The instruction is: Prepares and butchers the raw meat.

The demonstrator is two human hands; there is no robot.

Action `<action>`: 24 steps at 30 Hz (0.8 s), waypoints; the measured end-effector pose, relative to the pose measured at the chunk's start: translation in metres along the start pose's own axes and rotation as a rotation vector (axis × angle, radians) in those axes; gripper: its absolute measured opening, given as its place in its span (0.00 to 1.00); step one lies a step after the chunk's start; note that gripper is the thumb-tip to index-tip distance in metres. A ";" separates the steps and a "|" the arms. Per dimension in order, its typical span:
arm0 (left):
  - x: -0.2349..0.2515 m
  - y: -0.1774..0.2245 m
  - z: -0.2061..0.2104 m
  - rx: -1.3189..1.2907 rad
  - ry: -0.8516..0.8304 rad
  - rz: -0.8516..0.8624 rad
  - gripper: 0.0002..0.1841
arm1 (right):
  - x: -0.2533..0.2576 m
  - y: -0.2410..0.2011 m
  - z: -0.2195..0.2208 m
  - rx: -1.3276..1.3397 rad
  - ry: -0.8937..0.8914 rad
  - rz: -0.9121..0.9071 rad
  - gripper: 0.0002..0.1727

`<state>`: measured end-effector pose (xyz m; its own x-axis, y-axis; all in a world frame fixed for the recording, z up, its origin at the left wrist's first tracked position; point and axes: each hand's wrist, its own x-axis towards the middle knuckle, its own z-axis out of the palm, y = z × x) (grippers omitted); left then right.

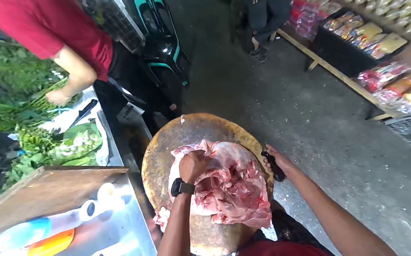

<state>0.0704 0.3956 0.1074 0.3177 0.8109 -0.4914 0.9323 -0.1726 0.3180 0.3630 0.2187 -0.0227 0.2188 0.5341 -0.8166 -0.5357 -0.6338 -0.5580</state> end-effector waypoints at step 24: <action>-0.141 0.010 0.100 -0.703 0.372 0.157 0.12 | -0.150 -0.050 0.097 -1.564 -0.262 -0.324 0.48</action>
<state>0.0527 0.2238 0.0991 0.2420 0.9607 -0.1359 0.5155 -0.0086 0.8569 0.2783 0.2248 0.1420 -0.0746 0.7233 -0.6865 0.8500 -0.3139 -0.4230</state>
